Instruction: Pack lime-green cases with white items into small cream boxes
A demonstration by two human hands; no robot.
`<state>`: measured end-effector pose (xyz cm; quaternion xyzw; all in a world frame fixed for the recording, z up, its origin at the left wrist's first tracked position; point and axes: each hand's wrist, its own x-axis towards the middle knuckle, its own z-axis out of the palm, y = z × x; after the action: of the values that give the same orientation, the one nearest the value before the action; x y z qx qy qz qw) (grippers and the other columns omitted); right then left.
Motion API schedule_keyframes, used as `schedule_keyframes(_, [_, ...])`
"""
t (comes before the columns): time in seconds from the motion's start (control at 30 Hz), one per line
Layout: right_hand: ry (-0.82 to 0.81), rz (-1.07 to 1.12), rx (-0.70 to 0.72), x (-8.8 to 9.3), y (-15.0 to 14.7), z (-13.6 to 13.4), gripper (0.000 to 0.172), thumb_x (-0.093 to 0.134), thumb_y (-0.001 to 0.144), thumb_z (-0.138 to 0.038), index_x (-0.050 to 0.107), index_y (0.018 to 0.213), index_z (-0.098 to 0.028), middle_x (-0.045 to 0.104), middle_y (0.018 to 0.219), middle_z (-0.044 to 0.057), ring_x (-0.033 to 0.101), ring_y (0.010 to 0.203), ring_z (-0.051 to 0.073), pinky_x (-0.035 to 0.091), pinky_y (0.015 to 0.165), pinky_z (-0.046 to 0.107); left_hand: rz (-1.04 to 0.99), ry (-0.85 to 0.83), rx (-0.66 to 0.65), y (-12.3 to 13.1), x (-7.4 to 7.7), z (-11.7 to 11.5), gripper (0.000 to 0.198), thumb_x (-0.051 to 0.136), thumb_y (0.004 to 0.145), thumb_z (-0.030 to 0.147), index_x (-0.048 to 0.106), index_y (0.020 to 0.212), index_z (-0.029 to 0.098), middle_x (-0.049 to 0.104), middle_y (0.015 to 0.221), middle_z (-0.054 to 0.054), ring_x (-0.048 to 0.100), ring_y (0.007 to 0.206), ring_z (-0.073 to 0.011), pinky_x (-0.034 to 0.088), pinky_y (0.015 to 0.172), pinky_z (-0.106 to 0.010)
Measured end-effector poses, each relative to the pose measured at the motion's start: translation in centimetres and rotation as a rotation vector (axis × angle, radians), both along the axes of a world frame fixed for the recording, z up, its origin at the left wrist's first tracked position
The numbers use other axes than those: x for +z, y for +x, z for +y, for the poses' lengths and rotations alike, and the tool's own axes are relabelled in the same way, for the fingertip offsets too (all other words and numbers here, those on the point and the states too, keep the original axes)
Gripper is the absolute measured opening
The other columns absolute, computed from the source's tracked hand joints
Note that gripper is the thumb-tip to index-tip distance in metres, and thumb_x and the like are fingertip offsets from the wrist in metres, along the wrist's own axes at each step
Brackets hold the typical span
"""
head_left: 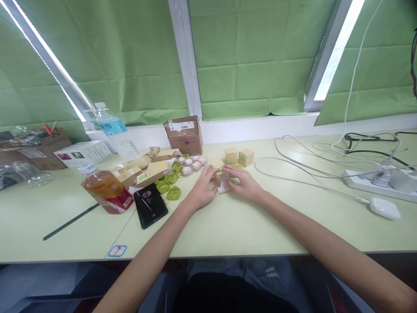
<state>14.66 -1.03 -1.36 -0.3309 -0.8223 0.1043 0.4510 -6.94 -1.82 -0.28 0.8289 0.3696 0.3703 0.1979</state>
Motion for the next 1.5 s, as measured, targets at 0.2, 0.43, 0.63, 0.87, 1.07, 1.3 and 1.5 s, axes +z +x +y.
schedule_keyframes(0.2, [-0.012, -0.036, 0.051, 0.5, 0.1, -0.5, 0.048, 0.056, 0.090, -0.017, 0.063, 0.138, -0.021, 0.060, 0.144, 0.014, 0.054, 0.138, 0.029, 0.044, 0.116, 0.054, -0.099, -0.051, -0.002, 0.3, -0.4, 0.0, 0.045, 0.057, 0.085, 0.012, 0.056, 0.129, 0.021, 0.033, 0.157, -0.015, 0.037, 0.148, -0.0299, 0.051, 0.111, -0.047])
schedule_keyframes(0.43, [0.032, -0.097, 0.096, 0.8, -0.2, -1.0, 0.052, 0.055, 0.088, -0.014, 0.060, 0.139, -0.023, 0.062, 0.143, 0.010, 0.051, 0.141, 0.030, 0.045, 0.115, 0.055, -0.114, -0.108, 0.004, 0.1, 0.3, 0.2, 0.061, 0.053, 0.084, 0.009, 0.047, 0.144, 0.020, 0.055, 0.143, -0.014, 0.058, 0.129, -0.0273, 0.056, 0.105, -0.045])
schedule_keyframes(0.63, [0.034, -0.121, 0.118, 1.0, 0.4, -0.5, 0.064, 0.048, 0.078, -0.004, 0.061, 0.139, -0.021, 0.059, 0.146, 0.010, 0.049, 0.142, 0.027, 0.041, 0.119, 0.053, 0.042, -0.013, -0.098, -0.5, 1.3, 0.0, 0.060, 0.053, 0.084, 0.008, 0.052, 0.142, 0.023, 0.042, 0.158, -0.011, 0.044, 0.145, -0.0291, 0.048, 0.114, -0.045])
schedule_keyframes(0.87, [0.084, -0.067, 0.088, 0.9, 0.6, -0.2, 0.043, 0.055, 0.092, -0.017, 0.066, 0.132, -0.024, 0.065, 0.138, 0.012, 0.060, 0.130, 0.027, 0.049, 0.111, 0.052, 0.001, -0.017, -0.055, -0.8, 1.3, 0.2, 0.043, 0.053, 0.088, 0.014, 0.058, 0.131, 0.020, 0.047, 0.150, -0.012, 0.048, 0.140, -0.0269, 0.052, 0.108, -0.042])
schedule_keyframes(1.07, [0.030, -0.103, 0.085, 0.8, 0.4, -0.2, 0.035, 0.055, 0.099, -0.026, 0.067, 0.133, -0.024, 0.062, 0.141, 0.013, 0.057, 0.133, 0.028, 0.047, 0.112, 0.050, 0.003, -0.066, -0.093, -1.2, 1.9, -0.1, 0.039, 0.060, 0.092, 0.026, 0.058, 0.131, 0.023, 0.045, 0.153, -0.012, 0.051, 0.137, -0.0264, 0.050, 0.111, -0.041])
schedule_keyframes(1.3, [0.157, -0.022, -0.003, 0.1, -0.1, 0.2, 0.016, 0.060, 0.098, -0.030, 0.071, 0.109, -0.024, 0.067, 0.119, 0.011, 0.063, 0.112, 0.026, 0.054, 0.095, 0.044, -0.045, -0.093, -0.062, -1.0, 1.4, 0.8, 0.036, 0.070, 0.089, 0.035, 0.065, 0.123, 0.022, 0.050, 0.149, -0.012, 0.067, 0.108, -0.0222, 0.057, 0.100, -0.042])
schedule_keyframes(1.5, [0.104, 0.034, 0.019, 0.4, -0.6, -0.2, 0.010, 0.061, 0.097, -0.024, 0.069, 0.091, -0.022, 0.060, 0.091, 0.005, 0.059, 0.081, 0.019, 0.052, 0.073, 0.034, -0.059, -0.005, -0.017, -0.6, 0.9, 1.6, 0.028, 0.071, 0.088, 0.035, 0.068, 0.112, 0.020, 0.059, 0.139, -0.012, 0.067, 0.105, -0.0225, 0.058, 0.093, -0.040])
